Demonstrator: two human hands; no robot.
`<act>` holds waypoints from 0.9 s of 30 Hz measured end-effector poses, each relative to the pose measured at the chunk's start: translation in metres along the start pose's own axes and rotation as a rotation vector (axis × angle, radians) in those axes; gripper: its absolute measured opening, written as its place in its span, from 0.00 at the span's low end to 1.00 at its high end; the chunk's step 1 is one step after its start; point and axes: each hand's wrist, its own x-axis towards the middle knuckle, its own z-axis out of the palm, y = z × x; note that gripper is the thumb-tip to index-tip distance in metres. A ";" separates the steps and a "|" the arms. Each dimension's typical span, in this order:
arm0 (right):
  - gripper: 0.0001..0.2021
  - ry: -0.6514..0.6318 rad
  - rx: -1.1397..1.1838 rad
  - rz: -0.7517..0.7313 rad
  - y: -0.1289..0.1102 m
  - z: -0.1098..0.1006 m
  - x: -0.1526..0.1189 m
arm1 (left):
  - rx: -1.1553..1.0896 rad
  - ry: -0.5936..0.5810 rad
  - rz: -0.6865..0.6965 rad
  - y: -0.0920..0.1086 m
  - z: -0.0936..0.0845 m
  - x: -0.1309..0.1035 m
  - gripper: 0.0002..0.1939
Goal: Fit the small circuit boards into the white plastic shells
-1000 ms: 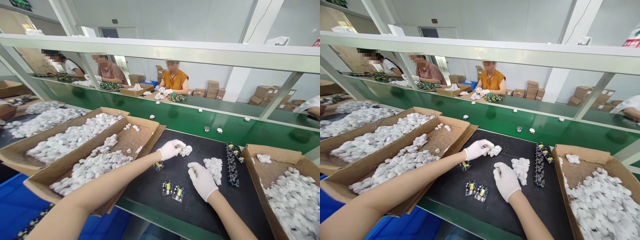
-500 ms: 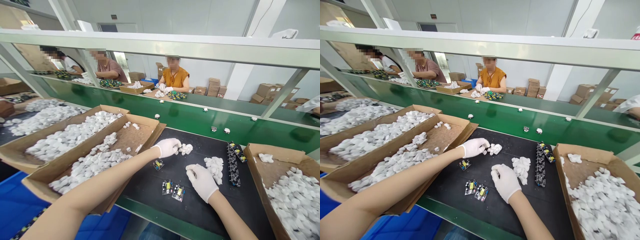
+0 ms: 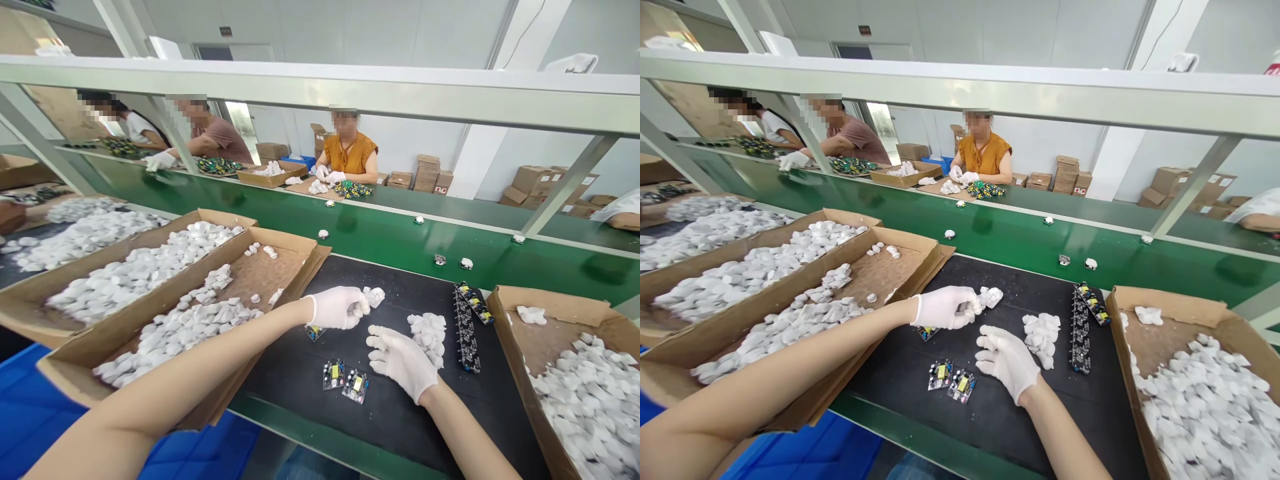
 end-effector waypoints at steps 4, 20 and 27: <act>0.15 0.081 -0.090 -0.071 -0.001 -0.001 0.000 | 0.156 0.001 -0.019 -0.003 -0.011 -0.001 0.12; 0.10 0.043 0.095 0.060 -0.003 -0.017 0.012 | 0.464 0.020 0.014 0.023 -0.003 -0.001 0.10; 0.05 -0.193 0.060 -0.014 -0.002 -0.002 0.003 | 0.313 0.079 0.240 0.061 -0.005 -0.012 0.12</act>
